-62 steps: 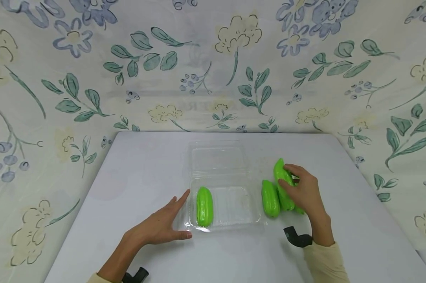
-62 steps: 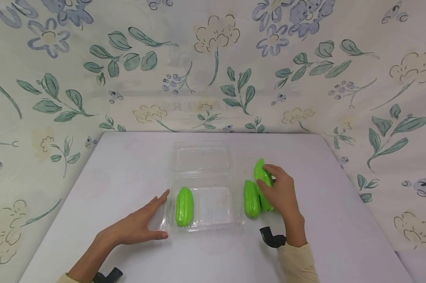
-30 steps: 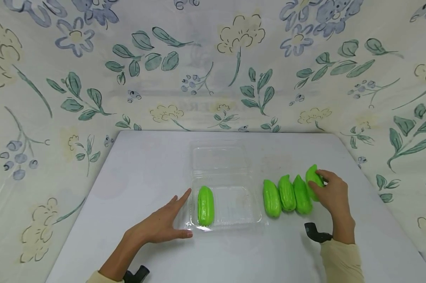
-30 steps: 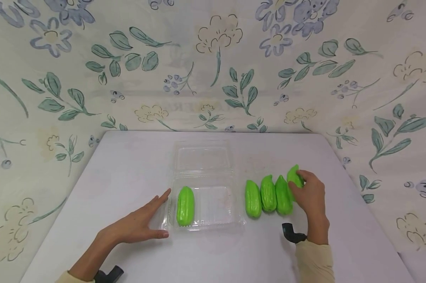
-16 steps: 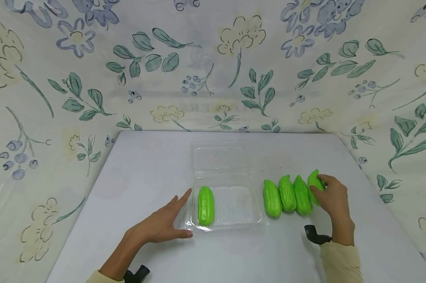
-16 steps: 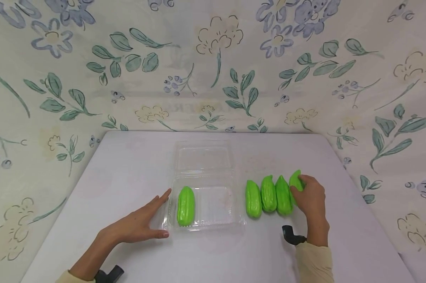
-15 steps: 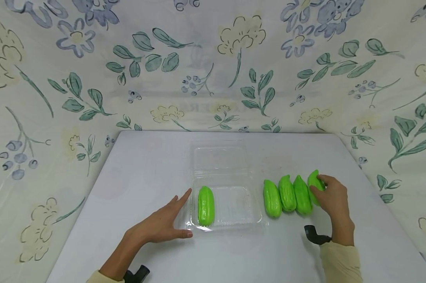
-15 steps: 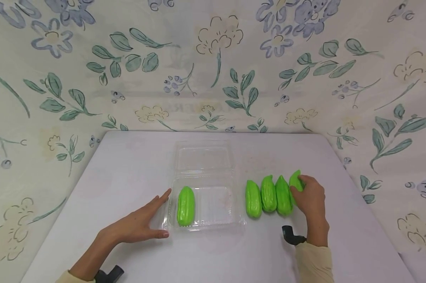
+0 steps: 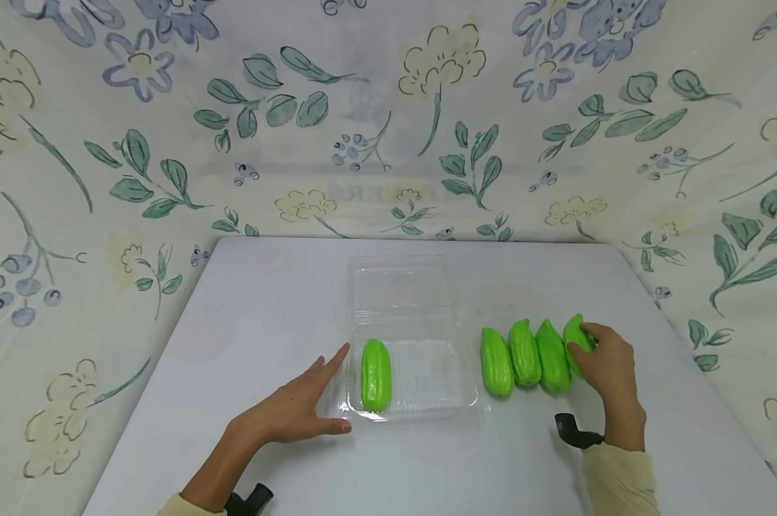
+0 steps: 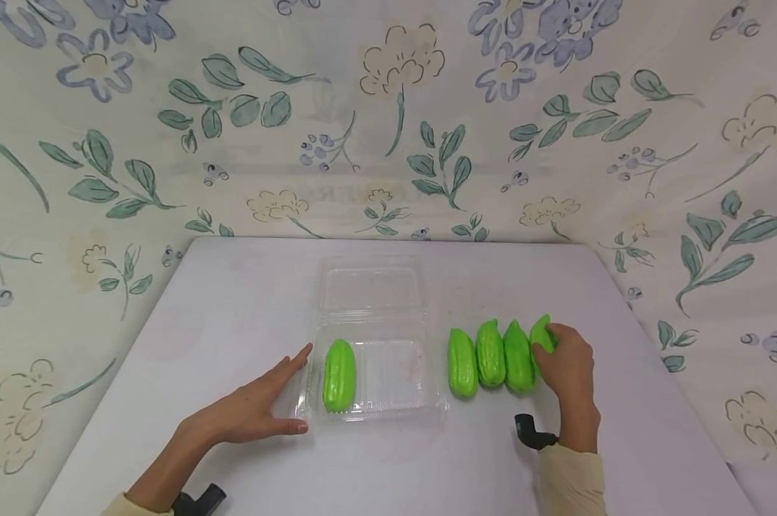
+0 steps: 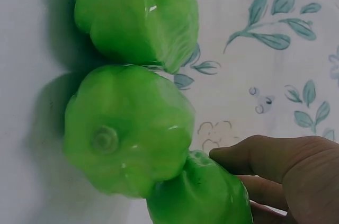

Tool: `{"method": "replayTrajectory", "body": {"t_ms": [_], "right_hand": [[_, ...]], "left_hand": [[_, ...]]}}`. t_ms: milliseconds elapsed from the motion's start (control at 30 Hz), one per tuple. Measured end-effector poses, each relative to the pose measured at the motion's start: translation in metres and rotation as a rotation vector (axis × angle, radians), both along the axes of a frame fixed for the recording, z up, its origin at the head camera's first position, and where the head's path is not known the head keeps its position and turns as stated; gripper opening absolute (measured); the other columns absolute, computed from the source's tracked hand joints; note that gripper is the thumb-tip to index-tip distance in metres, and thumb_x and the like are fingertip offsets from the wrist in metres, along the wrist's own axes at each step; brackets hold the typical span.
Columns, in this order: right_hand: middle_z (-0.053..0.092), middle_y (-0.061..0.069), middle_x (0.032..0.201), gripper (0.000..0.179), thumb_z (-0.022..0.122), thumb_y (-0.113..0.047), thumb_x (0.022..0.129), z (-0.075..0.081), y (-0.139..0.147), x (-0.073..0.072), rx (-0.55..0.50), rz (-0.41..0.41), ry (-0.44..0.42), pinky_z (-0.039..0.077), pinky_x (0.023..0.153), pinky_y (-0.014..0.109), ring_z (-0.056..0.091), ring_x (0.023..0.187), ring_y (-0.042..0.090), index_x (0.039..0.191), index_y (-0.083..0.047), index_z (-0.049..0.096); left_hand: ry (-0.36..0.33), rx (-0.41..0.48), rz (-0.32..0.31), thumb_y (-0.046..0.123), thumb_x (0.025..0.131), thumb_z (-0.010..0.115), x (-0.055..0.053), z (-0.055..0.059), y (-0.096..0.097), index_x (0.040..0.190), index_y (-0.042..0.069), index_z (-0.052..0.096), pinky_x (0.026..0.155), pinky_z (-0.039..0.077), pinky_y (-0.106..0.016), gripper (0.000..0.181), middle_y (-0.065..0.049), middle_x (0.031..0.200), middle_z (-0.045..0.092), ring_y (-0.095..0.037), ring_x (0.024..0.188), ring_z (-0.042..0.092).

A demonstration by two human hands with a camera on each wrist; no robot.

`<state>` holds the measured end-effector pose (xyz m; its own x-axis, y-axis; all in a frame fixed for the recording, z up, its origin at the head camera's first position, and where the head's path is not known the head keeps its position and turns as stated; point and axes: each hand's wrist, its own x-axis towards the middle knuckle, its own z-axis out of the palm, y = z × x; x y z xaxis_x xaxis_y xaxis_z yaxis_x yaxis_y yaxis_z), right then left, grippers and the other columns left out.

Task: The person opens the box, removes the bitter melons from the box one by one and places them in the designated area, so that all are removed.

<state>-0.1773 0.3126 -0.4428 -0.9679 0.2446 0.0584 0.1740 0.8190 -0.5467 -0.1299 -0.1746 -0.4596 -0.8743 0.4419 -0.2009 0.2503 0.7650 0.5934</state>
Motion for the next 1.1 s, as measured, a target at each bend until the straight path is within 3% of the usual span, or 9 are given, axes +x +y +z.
{"method": "replayTrajectory", "body": {"t_ms": [433,1100], "right_hand": [[0.045,0.041,0.131,0.052,0.059,-0.014,0.092,-0.01,0.012,0.002,0.006,0.014,-0.122,0.047,0.086,0.063,0.048,0.116,0.056,0.134,0.014,0.048],[0.046,0.039,0.133,0.048,0.061,-0.012,0.094,0.004,0.002,0.002,0.024,0.056,-0.037,0.047,0.083,0.065,0.05,0.115,0.056,0.134,0.012,0.05]], "left_hand": [[-0.008,-0.002,0.008,0.063,0.073,0.077,0.002,0.0,0.001,0.16,0.03,0.01,0.101,0.037,-0.062,0.114,-0.026,0.155,0.028,-0.043,0.139,0.031],[0.005,0.007,-0.002,0.063,0.074,0.076,0.003,0.0,0.001,0.159,0.031,0.008,0.103,0.037,-0.06,0.114,-0.025,0.155,0.027,-0.043,0.14,0.029]]}}
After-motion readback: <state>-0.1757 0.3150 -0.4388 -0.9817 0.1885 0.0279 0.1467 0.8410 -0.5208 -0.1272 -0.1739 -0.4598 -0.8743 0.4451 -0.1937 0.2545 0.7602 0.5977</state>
